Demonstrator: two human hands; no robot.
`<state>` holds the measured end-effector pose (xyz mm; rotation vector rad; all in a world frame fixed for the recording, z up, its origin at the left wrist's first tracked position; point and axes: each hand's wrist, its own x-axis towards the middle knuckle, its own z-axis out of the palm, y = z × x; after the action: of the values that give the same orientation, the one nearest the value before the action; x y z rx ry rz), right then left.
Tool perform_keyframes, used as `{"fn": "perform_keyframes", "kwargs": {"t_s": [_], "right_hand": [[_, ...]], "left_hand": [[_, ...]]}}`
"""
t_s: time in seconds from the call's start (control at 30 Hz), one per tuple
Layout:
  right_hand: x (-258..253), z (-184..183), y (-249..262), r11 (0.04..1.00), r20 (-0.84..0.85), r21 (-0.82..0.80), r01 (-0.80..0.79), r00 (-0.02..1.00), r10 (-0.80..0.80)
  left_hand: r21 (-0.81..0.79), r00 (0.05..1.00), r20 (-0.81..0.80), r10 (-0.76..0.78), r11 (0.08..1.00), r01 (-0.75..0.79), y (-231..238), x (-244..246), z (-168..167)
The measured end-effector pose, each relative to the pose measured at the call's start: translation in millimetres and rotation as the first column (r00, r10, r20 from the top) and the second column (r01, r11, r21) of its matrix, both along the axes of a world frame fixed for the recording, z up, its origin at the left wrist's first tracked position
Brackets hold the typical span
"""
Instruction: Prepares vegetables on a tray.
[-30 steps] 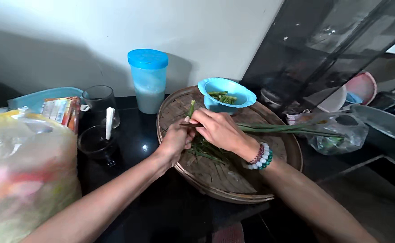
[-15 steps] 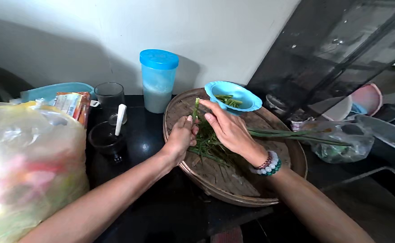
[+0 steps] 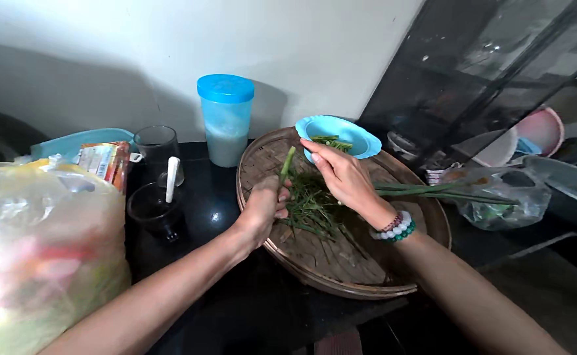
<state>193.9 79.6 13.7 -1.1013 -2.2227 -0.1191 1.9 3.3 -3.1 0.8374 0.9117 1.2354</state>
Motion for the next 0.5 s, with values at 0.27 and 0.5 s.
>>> {"fn": "perform_keyframes", "kwargs": {"t_s": [0.27, 0.5], "right_hand": [[-31, -19, -26, 0.982, 0.137, 0.12, -0.144, 0.982, 0.128], [1, -5, -3, 0.999, 0.024, -0.023, 0.034, 0.999, -0.034]], "left_hand": [[-0.054, 0.988, 0.042, 0.148, 0.988, -0.145, 2, 1, 2], [-0.047, 0.998, -0.005, 0.058, 0.997, -0.058, -7, 6, 3]]}}
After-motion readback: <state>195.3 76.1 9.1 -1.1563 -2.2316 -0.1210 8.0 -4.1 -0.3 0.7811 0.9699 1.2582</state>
